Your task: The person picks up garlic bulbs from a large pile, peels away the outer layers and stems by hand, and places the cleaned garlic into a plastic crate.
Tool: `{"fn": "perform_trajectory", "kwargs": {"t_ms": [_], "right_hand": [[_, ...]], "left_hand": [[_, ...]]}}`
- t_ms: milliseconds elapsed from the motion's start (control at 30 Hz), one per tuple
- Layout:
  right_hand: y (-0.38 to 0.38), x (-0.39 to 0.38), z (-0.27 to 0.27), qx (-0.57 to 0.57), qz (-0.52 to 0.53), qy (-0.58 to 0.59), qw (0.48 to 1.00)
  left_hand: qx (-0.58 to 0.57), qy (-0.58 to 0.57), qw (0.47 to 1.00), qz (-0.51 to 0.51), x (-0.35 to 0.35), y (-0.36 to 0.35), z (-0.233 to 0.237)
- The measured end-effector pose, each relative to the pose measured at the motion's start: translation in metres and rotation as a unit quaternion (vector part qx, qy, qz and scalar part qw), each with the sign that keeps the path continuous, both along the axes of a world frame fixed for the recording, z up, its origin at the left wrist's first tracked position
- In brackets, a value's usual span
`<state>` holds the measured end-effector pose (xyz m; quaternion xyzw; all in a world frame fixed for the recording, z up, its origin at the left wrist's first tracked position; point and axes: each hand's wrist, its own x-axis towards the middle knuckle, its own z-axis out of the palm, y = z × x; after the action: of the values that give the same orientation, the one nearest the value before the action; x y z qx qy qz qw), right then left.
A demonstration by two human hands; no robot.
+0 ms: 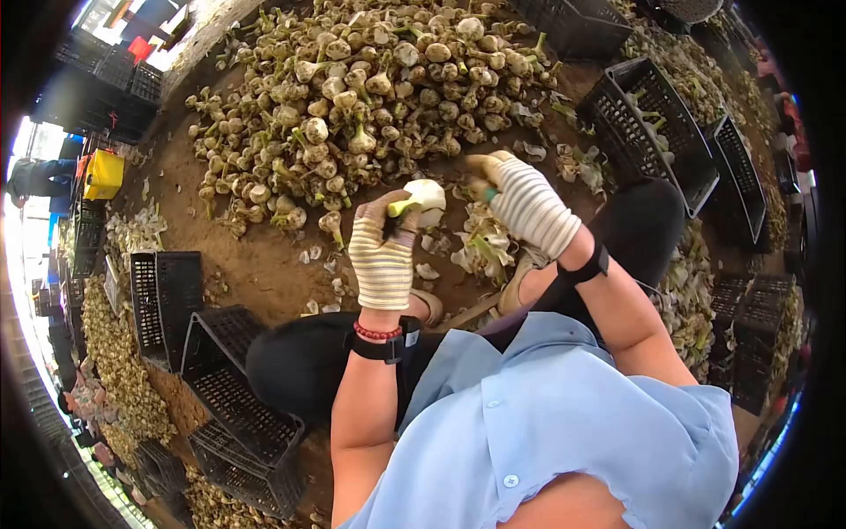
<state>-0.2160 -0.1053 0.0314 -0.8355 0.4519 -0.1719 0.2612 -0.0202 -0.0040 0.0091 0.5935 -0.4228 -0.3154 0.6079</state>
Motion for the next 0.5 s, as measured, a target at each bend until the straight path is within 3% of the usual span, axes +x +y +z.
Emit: {"fn": "perform_trajectory", "kwargs": {"t_ms": [67, 167, 300, 400, 500], "right_hand": [[0.010, 0.028, 0.024, -0.053, 0.071, 0.006, 0.996], [0.007, 0.034, 0.015, -0.117, 0.086, 0.102, 0.984], [-0.003, 0.026, 0.001, -0.129, 0.088, 0.098, 0.983], [-0.025, 0.002, -0.025, -0.121, 0.044, 0.072, 0.989], [-0.040, -0.031, -0.053, -0.106, 0.014, 0.086, 0.990]], "left_hand": [[-0.010, -0.212, 0.977, -0.030, -0.007, 0.001, 0.020], [-0.002, -0.162, 0.984, -0.071, -0.012, 0.006, 0.021], [-0.010, -0.200, 0.977, -0.071, -0.008, 0.009, 0.010], [-0.002, 0.003, 0.998, -0.058, -0.005, 0.009, 0.005], [-0.025, -0.053, 0.997, -0.052, -0.001, 0.007, 0.008]]}}
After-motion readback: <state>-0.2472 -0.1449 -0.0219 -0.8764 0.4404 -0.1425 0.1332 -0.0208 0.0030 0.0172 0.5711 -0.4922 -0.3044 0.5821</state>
